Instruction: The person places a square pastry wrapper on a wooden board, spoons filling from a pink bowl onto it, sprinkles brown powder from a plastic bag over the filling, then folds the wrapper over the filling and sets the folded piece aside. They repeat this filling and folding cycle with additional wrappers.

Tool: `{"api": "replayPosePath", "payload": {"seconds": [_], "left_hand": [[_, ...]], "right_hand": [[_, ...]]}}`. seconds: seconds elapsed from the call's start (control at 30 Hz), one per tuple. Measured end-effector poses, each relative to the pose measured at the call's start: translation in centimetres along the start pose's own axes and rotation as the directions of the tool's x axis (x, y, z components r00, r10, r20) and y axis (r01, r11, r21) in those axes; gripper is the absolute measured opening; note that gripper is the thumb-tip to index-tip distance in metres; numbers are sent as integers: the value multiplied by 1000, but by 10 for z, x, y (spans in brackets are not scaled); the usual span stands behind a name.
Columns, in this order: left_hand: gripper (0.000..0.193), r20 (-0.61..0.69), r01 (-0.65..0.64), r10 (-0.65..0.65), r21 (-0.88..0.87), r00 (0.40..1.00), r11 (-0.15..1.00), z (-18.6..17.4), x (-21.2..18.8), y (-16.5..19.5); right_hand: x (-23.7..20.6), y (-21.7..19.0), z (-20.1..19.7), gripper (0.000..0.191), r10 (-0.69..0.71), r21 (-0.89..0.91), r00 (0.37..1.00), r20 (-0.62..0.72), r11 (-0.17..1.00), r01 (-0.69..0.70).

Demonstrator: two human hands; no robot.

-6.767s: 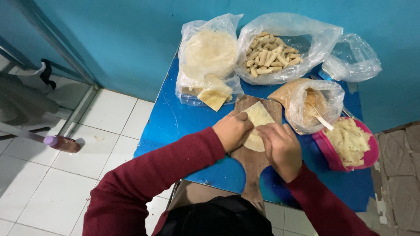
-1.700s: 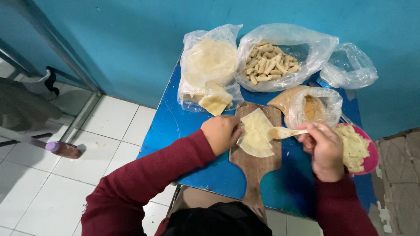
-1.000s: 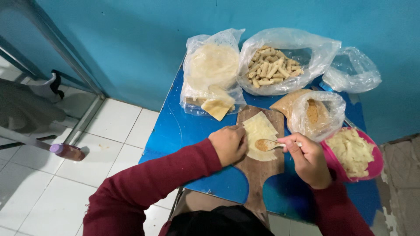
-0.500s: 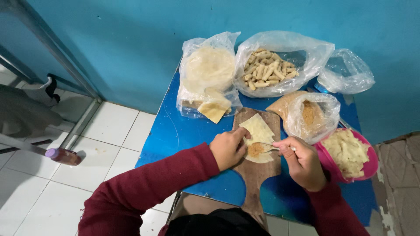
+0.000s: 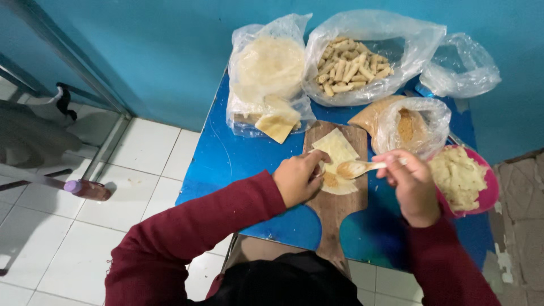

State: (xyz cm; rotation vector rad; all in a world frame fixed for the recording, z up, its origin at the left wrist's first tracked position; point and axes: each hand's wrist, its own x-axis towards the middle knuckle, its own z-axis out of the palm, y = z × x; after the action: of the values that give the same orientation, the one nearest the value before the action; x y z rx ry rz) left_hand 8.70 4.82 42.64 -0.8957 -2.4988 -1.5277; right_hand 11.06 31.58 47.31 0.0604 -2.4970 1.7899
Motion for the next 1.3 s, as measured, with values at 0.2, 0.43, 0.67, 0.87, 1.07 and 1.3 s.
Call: {"api": "replayPosePath", "payload": {"seconds": [0.2,0.43,0.67,0.87,1.07,1.3], "left_hand": [[33,-28,-13,12,-51,1000,999,2,0,-2],[33,-54,-58,52,-112,997,992,7,2,3],[34,-41,-77,75,-64,996,995,7,-1,2],[36,-38,-52,50,-50,998,997,8,-4,-3],[38,-68,-148,145,-35,987,988,5,-11,-7],[37,-83,-183,187,53,979,982,-5,-13,-3]], "right_hand": [[0,3,-44,22,-73,161,951,-300,979,126],[11,-3,-36,21,-453,-568,846,-282,789,233],[-10,-47,1,20,-698,-857,714,-55,400,325],[-25,-27,38,10,-240,-725,946,220,608,323],[-35,-7,60,16,-288,-704,949,127,648,291],[-35,-20,72,16,-166,-463,986,26,872,159]]}}
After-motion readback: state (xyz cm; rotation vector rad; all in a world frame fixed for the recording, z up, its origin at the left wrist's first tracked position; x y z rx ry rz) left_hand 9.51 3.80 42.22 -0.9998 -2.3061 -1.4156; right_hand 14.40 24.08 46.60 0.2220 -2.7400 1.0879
